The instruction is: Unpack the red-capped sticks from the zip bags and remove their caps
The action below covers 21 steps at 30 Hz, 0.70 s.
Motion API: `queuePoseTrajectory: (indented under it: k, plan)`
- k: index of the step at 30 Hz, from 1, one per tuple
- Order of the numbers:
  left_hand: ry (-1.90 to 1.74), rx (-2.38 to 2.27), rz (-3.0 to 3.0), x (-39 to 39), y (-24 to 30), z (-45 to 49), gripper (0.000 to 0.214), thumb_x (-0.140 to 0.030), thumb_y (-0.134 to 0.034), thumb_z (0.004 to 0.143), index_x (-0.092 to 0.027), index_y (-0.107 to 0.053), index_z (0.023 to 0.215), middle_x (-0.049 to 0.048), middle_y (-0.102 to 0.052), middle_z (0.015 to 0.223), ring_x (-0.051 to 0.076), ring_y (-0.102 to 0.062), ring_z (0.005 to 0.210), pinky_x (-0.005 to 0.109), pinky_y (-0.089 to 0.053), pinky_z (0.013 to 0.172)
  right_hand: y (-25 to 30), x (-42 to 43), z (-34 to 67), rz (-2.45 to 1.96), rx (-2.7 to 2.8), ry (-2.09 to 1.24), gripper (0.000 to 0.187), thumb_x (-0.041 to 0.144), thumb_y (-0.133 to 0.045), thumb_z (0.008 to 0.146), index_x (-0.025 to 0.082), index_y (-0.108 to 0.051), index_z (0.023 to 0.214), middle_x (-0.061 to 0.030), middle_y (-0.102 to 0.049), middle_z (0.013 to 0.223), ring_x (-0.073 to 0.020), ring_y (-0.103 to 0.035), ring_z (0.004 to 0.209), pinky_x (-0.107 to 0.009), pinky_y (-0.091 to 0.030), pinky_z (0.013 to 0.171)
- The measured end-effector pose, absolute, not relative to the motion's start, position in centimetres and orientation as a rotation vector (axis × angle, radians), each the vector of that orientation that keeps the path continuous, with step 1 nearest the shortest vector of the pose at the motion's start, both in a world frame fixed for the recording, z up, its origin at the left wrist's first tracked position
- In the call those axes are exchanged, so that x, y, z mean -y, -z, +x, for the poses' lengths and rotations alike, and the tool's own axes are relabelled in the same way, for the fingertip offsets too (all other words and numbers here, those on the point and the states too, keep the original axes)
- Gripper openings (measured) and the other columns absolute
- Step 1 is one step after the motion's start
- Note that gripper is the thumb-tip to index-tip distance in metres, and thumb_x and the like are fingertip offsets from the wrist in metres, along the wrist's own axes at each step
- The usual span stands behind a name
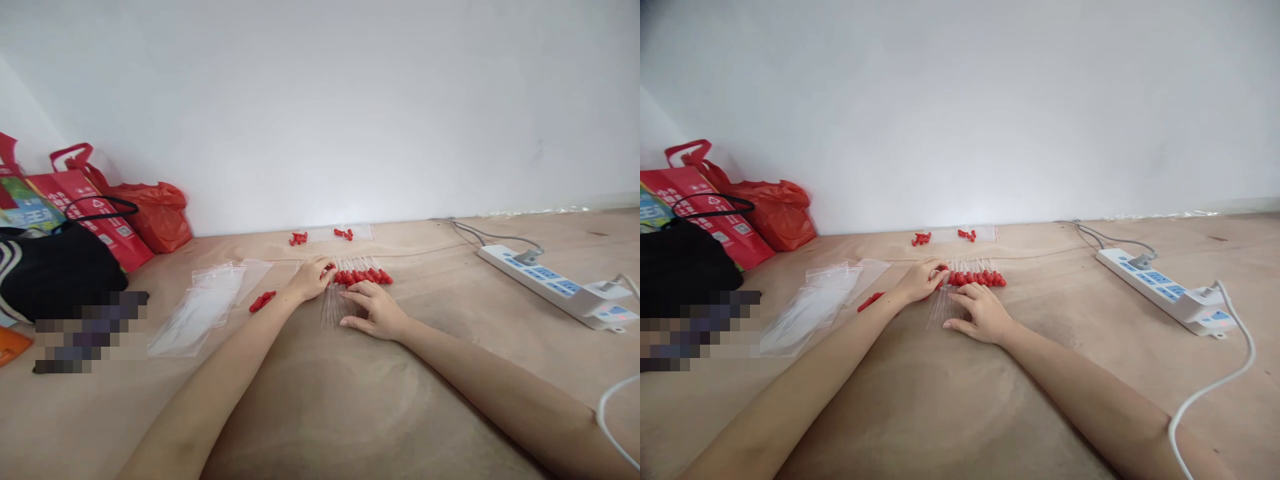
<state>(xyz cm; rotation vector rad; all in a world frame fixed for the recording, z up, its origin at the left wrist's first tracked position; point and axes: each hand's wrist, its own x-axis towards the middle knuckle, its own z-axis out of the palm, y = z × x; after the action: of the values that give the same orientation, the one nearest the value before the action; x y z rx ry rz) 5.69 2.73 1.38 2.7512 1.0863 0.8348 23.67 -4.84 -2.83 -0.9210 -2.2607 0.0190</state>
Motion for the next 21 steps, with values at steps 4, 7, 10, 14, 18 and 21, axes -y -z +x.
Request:
queuePoseTrajectory:
  k: [4,7,10,14,18,21]
  plan:
    - [-1.109,-1.086,2.687,-0.2,-1.5,4.0,0.016,-0.022,-0.044,0.08,-0.016,-0.056,0.089,0.006,-0.061,0.091,0.016,-0.056,0.087,0.031,-0.045,0.081,3.0,4.8,23.9,-0.983,2.115,0.068,0.037,0.044,-0.051,0.078,0.017,-0.057,0.103,-0.0086,-0.058,0.09,-0.0183,-0.053,0.083,-0.034,-0.044,0.074]
    - [-1.245,-1.018,2.614,2.7,-1.1,2.4,0.016,-0.019,-0.046,0.079,-0.017,-0.057,0.091,0.0061,-0.062,0.095,0.016,-0.057,0.091,0.029,-0.047,0.08,2.9,4.9,23.9,-0.992,2.012,0.144,0.039,0.041,-0.051,0.078,0.017,-0.053,0.109,-0.0099,-0.056,0.096,-0.0197,-0.051,0.088,-0.035,-0.043,0.077]
    - [-1.249,-0.948,2.547,5.2,-0.2,1.5,0.016,-0.016,-0.047,0.077,-0.017,-0.057,0.089,0.0071,-0.063,0.094,0.016,-0.058,0.092,0.03,-0.048,0.081,2.6,5.3,23.8,-0.99,2.012,0.273,0.048,0.043,-0.051,0.078,0.019,-0.045,0.119,-0.0117,-0.052,0.109,-0.0227,-0.047,0.1,-0.039,-0.039,0.084]
    - [-1.206,-0.83,2.49,6.5,0.6,1.4,0.014,-0.014,-0.046,0.076,-0.016,-0.056,0.086,0.0092,-0.064,0.094,0.017,-0.06,0.089,0.031,-0.05,0.078,2.2,5.7,23.6,-0.882,2.162,0.407,0.041,0.041,-0.05,0.08,0.023,-0.049,0.117,-0.009,-0.051,0.117,-0.0226,-0.043,0.109,-0.041,-0.032,0.091]
    - [-1.173,-0.735,2.557,6.4,0.8,1.5,0.015,-0.012,-0.045,0.075,-0.017,-0.055,0.085,0.0084,-0.064,0.093,0.016,-0.061,0.087,0.03,-0.05,0.077,2.4,5.6,23.4,-0.818,2.213,0.424,0.024,0.033,-0.048,0.083,0.028,-0.058,0.104,-0.0021,-0.063,0.096,-0.0184,-0.049,0.101,-0.041,-0.027,0.092]
    - [-1.093,-0.738,2.589,6.4,0.8,1.3,0.019,-0.012,-0.044,0.075,-0.018,-0.054,0.089,0.0076,-0.064,0.095,0.015,-0.06,0.088,0.028,-0.049,0.078,2.7,5.6,23.4,-0.784,2.239,0.414,0.022,0.03,-0.047,0.084,0.03,-0.059,0.102,0.0008,-0.065,0.08,-0.0152,-0.053,0.088,-0.042,-0.025,0.091]
